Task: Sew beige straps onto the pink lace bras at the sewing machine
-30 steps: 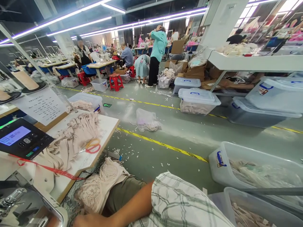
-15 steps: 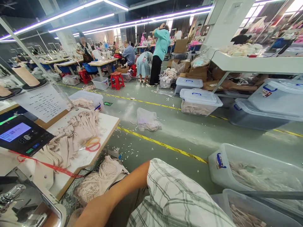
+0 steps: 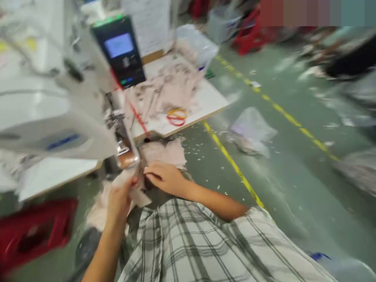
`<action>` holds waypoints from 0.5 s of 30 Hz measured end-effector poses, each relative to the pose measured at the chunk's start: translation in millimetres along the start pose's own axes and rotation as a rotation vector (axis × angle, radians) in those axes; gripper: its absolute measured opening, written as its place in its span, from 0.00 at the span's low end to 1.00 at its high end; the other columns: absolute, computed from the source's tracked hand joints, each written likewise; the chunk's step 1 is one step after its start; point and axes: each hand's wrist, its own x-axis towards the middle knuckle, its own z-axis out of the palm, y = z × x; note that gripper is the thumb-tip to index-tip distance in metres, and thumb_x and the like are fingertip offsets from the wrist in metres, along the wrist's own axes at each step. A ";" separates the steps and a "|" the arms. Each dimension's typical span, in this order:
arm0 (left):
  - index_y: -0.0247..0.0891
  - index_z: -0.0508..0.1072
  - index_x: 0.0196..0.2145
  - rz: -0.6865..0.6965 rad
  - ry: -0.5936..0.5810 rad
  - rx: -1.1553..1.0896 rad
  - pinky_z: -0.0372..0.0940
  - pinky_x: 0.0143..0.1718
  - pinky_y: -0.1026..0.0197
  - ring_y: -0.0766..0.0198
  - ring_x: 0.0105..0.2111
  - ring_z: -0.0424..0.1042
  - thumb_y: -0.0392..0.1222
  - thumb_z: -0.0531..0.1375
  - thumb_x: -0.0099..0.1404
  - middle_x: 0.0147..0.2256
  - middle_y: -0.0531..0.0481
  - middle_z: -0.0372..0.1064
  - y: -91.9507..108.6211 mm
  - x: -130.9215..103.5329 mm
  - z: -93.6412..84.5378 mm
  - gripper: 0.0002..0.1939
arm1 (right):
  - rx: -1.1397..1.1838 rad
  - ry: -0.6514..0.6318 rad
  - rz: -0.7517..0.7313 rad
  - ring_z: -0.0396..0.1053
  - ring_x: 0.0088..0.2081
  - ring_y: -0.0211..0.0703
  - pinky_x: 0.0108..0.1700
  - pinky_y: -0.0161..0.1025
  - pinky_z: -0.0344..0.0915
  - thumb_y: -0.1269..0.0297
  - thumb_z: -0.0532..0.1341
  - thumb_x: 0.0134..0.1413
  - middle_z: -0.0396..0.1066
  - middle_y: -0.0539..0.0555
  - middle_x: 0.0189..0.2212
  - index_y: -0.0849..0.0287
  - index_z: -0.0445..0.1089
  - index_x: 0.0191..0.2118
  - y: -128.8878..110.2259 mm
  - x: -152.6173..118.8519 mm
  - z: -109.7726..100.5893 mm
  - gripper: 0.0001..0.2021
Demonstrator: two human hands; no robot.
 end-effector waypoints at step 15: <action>0.36 0.81 0.45 0.040 -0.051 -0.138 0.70 0.47 0.58 0.56 0.45 0.76 0.47 0.66 0.63 0.43 0.44 0.79 -7.7 -16.2 -0.8 0.15 | 0.105 -0.064 0.175 0.66 0.28 0.33 0.33 0.33 0.63 0.66 0.61 0.60 0.72 0.49 0.33 0.57 0.73 0.36 -11.7 11.4 18.1 0.04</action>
